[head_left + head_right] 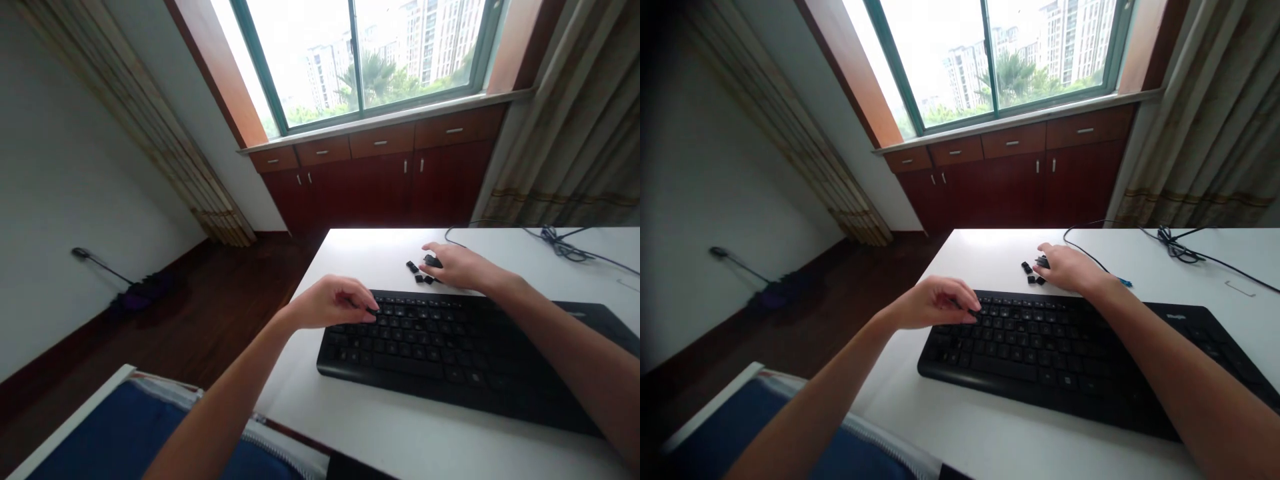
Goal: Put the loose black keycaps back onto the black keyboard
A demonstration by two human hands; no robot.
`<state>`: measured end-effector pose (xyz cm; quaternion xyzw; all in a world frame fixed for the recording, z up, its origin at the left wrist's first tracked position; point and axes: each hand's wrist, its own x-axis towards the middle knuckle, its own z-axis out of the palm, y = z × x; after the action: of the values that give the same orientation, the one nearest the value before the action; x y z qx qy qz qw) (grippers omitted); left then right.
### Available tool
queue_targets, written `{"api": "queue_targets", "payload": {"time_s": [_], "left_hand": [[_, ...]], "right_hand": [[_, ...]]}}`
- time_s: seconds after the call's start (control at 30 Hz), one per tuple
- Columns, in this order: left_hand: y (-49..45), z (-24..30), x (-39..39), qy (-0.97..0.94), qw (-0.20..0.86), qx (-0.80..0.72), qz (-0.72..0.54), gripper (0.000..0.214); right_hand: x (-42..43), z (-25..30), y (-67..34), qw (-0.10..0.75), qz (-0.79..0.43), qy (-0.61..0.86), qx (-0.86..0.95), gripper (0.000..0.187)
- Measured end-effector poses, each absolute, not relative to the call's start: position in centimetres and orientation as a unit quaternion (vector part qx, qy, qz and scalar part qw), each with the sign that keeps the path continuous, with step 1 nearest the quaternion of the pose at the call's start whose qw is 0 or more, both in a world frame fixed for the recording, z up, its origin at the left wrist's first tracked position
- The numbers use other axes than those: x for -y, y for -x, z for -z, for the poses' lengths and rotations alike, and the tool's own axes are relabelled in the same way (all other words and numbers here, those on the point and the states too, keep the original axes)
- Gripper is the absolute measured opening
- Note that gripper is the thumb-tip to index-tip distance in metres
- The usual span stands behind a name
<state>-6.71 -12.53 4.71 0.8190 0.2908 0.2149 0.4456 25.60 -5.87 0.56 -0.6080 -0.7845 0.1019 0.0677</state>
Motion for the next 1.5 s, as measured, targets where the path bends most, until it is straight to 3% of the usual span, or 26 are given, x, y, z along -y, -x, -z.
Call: {"api": "queue_targets", "payload": {"time_s": [0.33, 0.6, 0.8, 0.97, 1.17, 1.3, 1.5], "left_hand": [[8.2, -1.6, 15.8, -0.874, 0.151, -0.309, -0.344, 0.014], [8.4, -1.8, 15.9, -0.892, 0.108, -0.286, -0.333, 0.018], [8.1, -1.8, 16.1, -0.885, 0.138, -0.285, -0.342, 0.014], [7.9, -1.7, 16.5, -0.888, 0.146, -0.298, -0.318, 0.014], [9.2, -1.7, 16.5, -0.865, 0.125, -0.319, -0.367, 0.025], [10.1, -1.7, 16.1, -0.828, 0.074, -0.384, -0.402, 0.022], [9.7, -1.2, 16.0, -0.837, 0.033, -0.379, -0.393, 0.013]], "right_hand": [[6.7, -2.2, -25.5, 0.074, -0.09, 0.618, 0.777, 0.064], [7.0, -4.4, -26.1, 0.138, -0.067, 0.631, 0.76, 0.057], [8.4, -6.5, -24.8, 0.254, -0.083, 0.62, 0.738, 0.041], [11.5, -8.4, -21.0, 0.339, -0.175, 0.573, 0.725, 0.045], [14.9, -8.3, -14.9, 0.543, -0.518, 0.353, 0.558, 0.057], [15.5, -7.8, -10.9, 0.556, -0.617, 0.258, 0.494, 0.057], [15.3, -4.2, -7.5, 0.531, -0.581, 0.25, 0.564, 0.055]]}}
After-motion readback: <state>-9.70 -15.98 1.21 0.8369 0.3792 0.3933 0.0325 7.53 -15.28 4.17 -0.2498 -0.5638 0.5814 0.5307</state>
